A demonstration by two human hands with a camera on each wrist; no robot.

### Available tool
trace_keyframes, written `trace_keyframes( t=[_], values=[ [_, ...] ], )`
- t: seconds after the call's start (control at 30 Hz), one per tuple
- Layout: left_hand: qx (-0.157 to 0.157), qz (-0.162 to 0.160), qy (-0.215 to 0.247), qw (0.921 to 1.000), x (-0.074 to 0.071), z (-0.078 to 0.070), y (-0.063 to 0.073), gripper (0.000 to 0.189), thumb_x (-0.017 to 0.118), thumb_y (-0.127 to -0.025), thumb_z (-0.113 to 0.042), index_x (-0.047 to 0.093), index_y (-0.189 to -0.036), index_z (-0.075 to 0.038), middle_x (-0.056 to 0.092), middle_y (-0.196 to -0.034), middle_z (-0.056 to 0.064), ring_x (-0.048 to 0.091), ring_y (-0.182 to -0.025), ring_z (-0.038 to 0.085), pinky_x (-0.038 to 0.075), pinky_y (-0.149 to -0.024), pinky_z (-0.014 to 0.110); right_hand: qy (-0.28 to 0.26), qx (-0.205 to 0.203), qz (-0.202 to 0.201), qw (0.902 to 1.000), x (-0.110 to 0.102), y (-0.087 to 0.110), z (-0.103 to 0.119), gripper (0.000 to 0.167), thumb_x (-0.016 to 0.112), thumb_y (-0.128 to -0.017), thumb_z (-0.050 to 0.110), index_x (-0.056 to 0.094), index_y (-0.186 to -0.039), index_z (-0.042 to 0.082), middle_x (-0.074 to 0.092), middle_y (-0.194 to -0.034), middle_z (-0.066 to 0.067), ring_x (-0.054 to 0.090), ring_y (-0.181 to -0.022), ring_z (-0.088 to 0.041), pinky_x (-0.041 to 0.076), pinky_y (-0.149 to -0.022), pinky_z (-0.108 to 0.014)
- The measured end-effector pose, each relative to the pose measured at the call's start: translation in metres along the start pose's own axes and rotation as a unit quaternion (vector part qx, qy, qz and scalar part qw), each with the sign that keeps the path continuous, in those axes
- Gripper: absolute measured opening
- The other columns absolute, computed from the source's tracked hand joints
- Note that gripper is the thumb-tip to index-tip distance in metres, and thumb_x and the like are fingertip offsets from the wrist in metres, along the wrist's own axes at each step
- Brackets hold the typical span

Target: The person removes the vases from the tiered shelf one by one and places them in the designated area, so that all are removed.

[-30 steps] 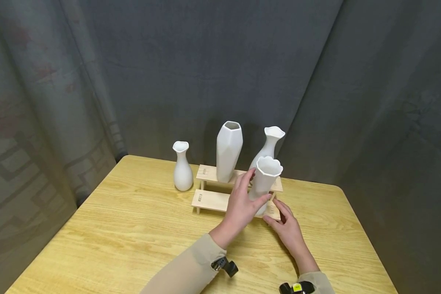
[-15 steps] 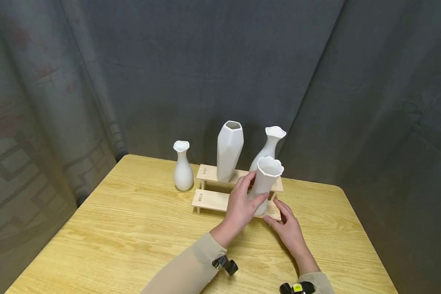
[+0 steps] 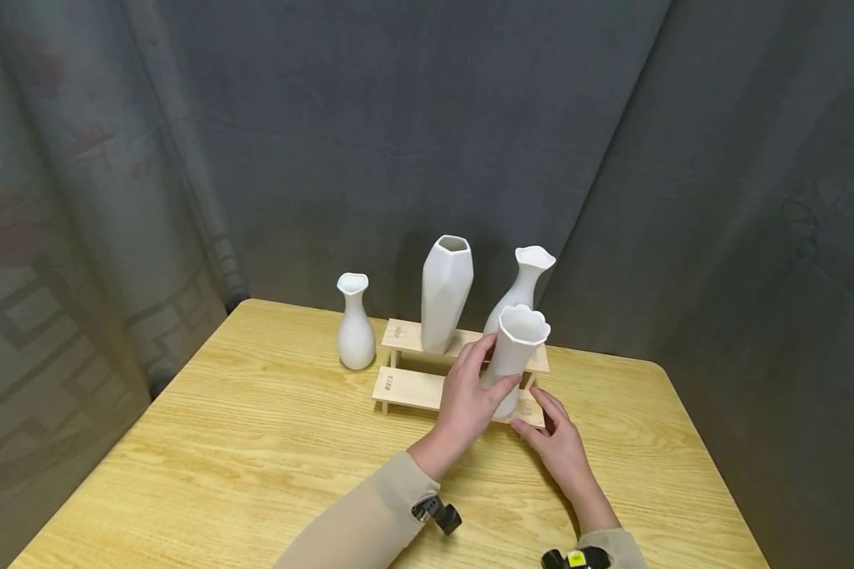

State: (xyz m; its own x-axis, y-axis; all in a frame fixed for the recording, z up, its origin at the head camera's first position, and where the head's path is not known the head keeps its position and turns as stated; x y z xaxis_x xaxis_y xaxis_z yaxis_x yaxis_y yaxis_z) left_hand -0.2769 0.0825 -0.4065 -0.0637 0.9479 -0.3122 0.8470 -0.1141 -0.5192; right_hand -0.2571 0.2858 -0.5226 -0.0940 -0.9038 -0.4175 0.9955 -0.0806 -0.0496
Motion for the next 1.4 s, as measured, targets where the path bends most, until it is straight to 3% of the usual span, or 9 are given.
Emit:
trace_keyframes(
  t=[0.2,0.37,0.6,0.8,1.07,1.4],
  values=[
    [-0.001,-0.006,0.015,0.9999,-0.004,-0.004,0.003,0.067,0.090,-0.095,-0.015,0.060,-0.154,-0.009,0.068,-0.138,0.008,0.070,-0.123,0.025,0.059,-0.104,0.047,-0.004,0.003,0.000,1.0000,0.002,0.001,-0.001,0.089,0.082,-0.102,0.040,0.038,-0.173,0.012,0.028,-0.178,-0.014,0.025,-0.165,-0.038,0.038,-0.101,-0.003],
    [-0.006,-0.005,0.058,0.9983,-0.014,-0.010,0.006,0.066,0.091,-0.094,-0.014,0.061,-0.153,-0.011,0.068,-0.138,0.007,0.070,-0.121,0.023,0.060,-0.102,0.053,0.006,0.007,0.002,1.0000,0.002,0.002,-0.002,0.088,0.082,-0.102,0.044,0.038,-0.173,0.014,0.028,-0.179,-0.013,0.026,-0.165,-0.037,0.040,-0.110,-0.015],
    [0.001,-0.002,0.085,0.9964,-0.040,-0.022,0.007,0.066,0.090,-0.094,-0.011,0.061,-0.153,-0.014,0.067,-0.139,0.005,0.070,-0.121,0.025,0.060,-0.102,0.053,-0.014,0.002,0.002,0.9999,0.002,0.003,-0.001,0.088,0.083,-0.102,0.037,0.038,-0.172,0.010,0.029,-0.178,-0.015,0.031,-0.163,-0.036,0.038,-0.100,0.000],
    [0.018,-0.013,0.080,0.9965,-0.072,-0.026,0.010,0.065,0.090,-0.093,-0.009,0.062,-0.152,-0.012,0.067,-0.140,0.007,0.071,-0.119,0.027,0.059,-0.102,0.053,-0.021,-0.003,0.005,0.9998,0.003,0.003,-0.003,0.087,0.083,-0.102,0.035,0.038,-0.172,0.011,0.027,-0.178,-0.015,0.030,-0.163,-0.035,0.041,-0.098,-0.001],
    [0.040,-0.035,0.068,0.9963,-0.126,-0.019,0.016,0.066,0.090,-0.092,-0.003,0.062,-0.152,-0.009,0.067,-0.137,0.010,0.072,-0.114,0.028,0.060,-0.096,0.057,-0.036,-0.011,0.006,0.9993,0.002,0.001,-0.004,0.087,0.084,-0.102,0.033,0.039,-0.172,0.011,0.027,-0.178,-0.015,0.028,-0.164,-0.034,0.043,-0.098,-0.003],
    [-0.002,-0.075,0.029,0.9968,-0.192,0.004,0.022,0.068,0.089,-0.093,-0.001,0.061,-0.154,-0.013,0.067,-0.136,0.007,0.066,-0.123,0.024,0.057,-0.106,0.051,-0.031,-0.015,0.005,0.9994,0.001,0.000,0.001,0.087,0.083,-0.102,0.034,0.038,-0.173,0.012,0.026,-0.178,-0.016,0.027,-0.165,-0.035,0.042,-0.099,-0.002]
  ],
)
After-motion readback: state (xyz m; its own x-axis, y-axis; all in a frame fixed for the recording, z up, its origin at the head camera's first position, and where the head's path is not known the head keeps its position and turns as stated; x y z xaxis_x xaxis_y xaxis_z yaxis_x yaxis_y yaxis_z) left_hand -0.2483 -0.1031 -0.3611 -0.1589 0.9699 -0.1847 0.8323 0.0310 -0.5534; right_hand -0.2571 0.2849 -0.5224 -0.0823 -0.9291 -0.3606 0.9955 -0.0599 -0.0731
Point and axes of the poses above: each hand's wrist, its own y-axis away from the middle knuckle, its own x-axis out of the palm, z = x × y, the point moved 6 cm from there along -y, towards the middle knuckle
